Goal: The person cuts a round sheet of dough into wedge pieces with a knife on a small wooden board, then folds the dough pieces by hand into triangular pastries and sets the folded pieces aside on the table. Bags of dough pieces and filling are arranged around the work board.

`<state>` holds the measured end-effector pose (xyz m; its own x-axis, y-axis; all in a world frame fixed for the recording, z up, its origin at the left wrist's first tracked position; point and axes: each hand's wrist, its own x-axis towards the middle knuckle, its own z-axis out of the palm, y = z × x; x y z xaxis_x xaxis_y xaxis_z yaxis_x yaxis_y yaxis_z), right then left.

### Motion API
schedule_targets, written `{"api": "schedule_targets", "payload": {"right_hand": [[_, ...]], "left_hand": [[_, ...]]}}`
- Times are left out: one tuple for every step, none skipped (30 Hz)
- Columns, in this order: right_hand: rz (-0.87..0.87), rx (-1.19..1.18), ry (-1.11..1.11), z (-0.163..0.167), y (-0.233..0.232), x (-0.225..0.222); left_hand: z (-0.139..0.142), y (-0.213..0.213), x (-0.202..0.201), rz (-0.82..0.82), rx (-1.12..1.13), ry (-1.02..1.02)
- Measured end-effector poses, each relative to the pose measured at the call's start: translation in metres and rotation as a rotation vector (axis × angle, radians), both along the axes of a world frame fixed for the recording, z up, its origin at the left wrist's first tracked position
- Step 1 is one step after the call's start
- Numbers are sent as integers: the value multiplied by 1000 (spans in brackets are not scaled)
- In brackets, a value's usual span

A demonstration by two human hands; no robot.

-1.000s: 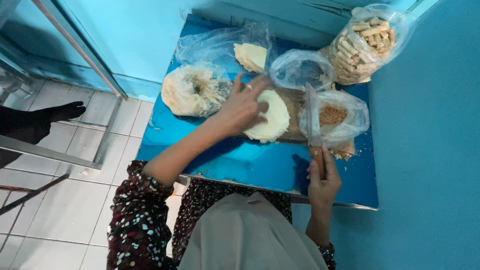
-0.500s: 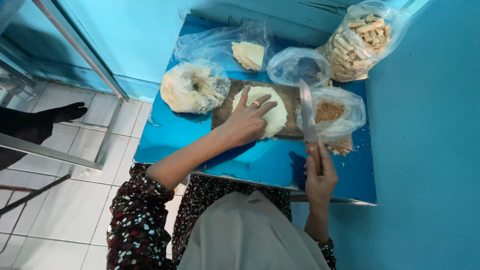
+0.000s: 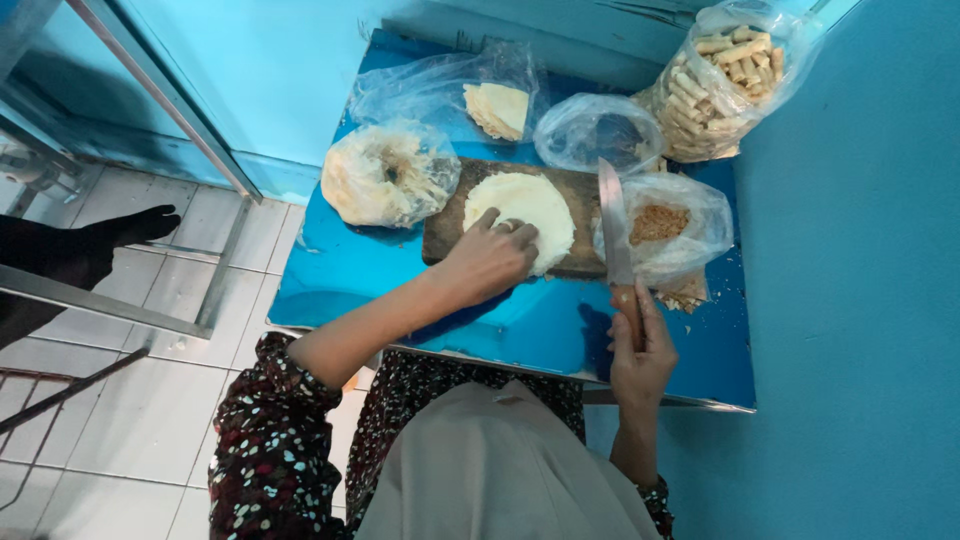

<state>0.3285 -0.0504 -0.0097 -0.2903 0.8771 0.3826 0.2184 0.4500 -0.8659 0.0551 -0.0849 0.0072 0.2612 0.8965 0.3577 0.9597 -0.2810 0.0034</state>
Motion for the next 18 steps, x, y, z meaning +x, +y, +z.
{"api": "schedule_targets", "payload": {"right_hand": [[5, 5, 1, 0, 0, 0], [9, 10, 2, -1, 0, 0], [4, 2, 3, -1, 0, 0], [1, -4, 4, -1, 0, 0], [-3, -10, 6, -1, 0, -1], [-6, -35, 18, 1, 0, -1], [-7, -60, 30, 2, -1, -3], [-9, -87, 41, 5, -2, -4], [-3, -94, 35, 8, -3, -6], [4, -100, 28, 12, -5, -7], [9, -109, 20, 17, -9, -9], [45, -61, -11, 22, -13, -11], [81, -15, -43, 28, -18, -15], [118, 32, -76, 33, -23, -19], [90, 59, -196, 37, -28, -25], [62, 87, -314, 41, -32, -32], [33, 114, -433, 44, -36, -39], [61, 211, -420, 47, -38, -46]], "left_hand": [[-1, -2, 0, 4, 22, -10], [-1, -4, 0, -19, 62, -110], [-1, -6, -1, -42, 102, -210], [0, -7, -3, -64, 143, -311], [1, -7, -8, -31, 110, -329], [3, -5, -16, 3, 77, -347], [6, -4, -26, 39, 45, -366], [8, -2, -37, 138, 85, -323], [11, 0, -50, 235, 125, -278], [14, 4, -62, 232, 154, -303], [16, 8, -72, 227, 181, -328], [16, 10, -77, 221, 207, -354], [13, 11, -78, 266, 136, -359], [11, 12, -76, 310, 64, -364], [8, 13, -74, 353, -7, -367], [4, 13, -71, 343, 51, -330], [1, 12, -67, 332, 109, -293], [-2, 11, -65, 321, 165, -257]]}}
